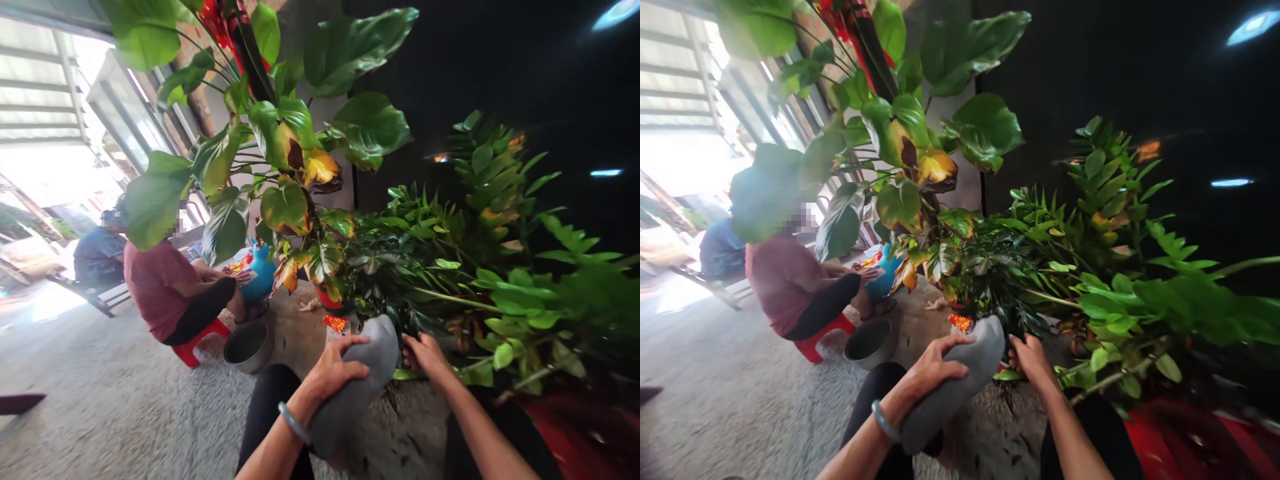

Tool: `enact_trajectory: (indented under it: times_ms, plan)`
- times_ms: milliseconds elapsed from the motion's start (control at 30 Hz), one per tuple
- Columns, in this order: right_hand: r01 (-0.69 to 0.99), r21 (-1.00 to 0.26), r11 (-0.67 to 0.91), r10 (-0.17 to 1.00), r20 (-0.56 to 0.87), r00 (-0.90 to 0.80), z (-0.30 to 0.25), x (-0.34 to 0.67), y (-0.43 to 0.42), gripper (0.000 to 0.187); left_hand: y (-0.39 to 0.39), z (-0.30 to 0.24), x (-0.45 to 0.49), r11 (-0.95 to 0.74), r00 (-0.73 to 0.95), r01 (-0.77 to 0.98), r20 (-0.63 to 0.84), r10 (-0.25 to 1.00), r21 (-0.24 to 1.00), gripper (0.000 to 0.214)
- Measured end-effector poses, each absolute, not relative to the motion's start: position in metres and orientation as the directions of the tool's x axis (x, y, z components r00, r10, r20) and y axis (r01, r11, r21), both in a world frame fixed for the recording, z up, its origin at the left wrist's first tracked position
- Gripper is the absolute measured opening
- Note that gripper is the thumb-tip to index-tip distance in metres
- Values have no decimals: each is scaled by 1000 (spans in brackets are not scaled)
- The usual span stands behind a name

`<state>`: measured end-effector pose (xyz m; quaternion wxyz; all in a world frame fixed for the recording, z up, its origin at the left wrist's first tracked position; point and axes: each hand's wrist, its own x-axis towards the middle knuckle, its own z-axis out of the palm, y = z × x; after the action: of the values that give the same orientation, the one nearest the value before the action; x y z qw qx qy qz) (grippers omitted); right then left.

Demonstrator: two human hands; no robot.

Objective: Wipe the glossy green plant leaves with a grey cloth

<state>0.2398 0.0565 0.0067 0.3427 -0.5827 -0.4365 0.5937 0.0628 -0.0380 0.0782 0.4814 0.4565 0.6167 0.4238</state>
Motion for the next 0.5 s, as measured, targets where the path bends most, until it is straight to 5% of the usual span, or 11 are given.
enact_trajectory:
  times_ms: [67,233,333,500]
  plan:
    - [93,-923,-374,920,-382,-90,6,243,55,20,-48,89,62,200,-132,101,-187,974,974,48]
    - [87,-935,-344,932,-351,-88,7,242,53,22,-33,133,59,-85,-487,-31,59,871,996,65]
    - [97,-935,-340,933,-349,-88,3,238,56,24,-19,124,69,-105,-574,-84,38,818,991,71]
    - [127,-938,-323,929,-340,-148,-11,241,60,22,-34,84,92,220,-262,-108,-241,934,969,62]
